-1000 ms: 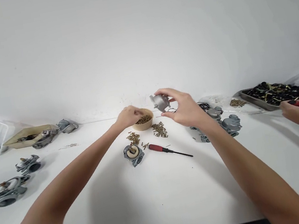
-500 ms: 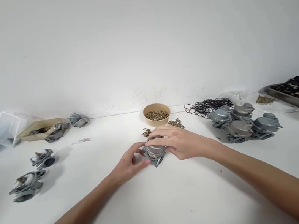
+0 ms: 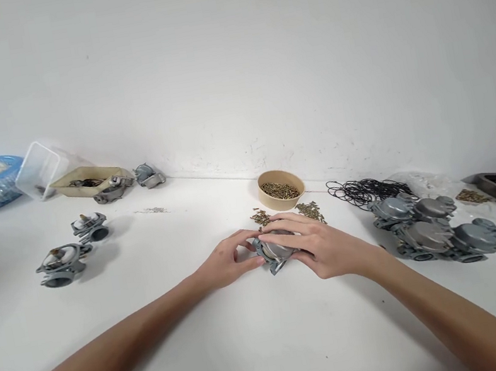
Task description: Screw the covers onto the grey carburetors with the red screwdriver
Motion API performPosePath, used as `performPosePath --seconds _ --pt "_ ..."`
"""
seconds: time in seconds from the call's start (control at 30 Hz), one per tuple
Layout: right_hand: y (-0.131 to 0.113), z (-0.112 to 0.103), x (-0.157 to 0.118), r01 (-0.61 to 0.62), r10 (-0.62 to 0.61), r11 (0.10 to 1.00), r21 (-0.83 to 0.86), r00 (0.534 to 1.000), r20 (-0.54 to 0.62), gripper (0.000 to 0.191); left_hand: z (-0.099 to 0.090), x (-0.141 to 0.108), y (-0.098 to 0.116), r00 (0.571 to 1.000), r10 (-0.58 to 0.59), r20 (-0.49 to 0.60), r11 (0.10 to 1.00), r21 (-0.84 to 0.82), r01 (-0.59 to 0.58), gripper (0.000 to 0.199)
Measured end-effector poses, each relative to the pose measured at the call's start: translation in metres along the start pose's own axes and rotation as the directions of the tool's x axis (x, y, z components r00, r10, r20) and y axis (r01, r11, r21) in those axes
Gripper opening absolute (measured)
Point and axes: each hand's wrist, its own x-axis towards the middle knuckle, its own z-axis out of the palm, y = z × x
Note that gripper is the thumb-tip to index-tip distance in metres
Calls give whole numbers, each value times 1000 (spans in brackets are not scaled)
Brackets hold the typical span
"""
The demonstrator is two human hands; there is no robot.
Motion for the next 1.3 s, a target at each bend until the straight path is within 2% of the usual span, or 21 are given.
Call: performPosePath --seconds 0.2,0.4,0.5,0.63,0.73,0.87,1.07,1.23,1.3 --pt "-5 -5 2 41 -37 998 -40 996 80 70 -1 0 3 999 30 28 1000 0 -30 46" --pt "-10 -9 0 6 -8 1000 8 983 181 81 0 -1 6 996 63 55 998 -7 -63 38" --pt "-12 -9 0 21 -25 999 27 985 173 82 1 -1 6 997 43 60 999 -21 -42 38" --pt "-12 -12 1 35 -44 997 66 989 142 75 1 -1 5 997 25 68 1000 -15 -24 44" --pt "-11 -15 1 49 -58 996 79 991 122 71 -1 -2 6 997 21 78 1000 4 -21 40" --pt "-9 -13 0 51 -61 996 67 985 159 68 -1 -3 9 996 14 83 1000 6 -15 36" --pt "-12 -8 1 96 -109 991 88 981 162 64 2 -2 6 998 -20 62 999 -47 23 55" --pt "-19 -14 2 85 -101 989 117 986 135 62 -2 -2 2 998 -1 67 1000 -6 1 53" --pt "-17 -18 0 62 -71 992 106 993 89 60 -5 -2 1 996 -12 87 1000 7 11 54"
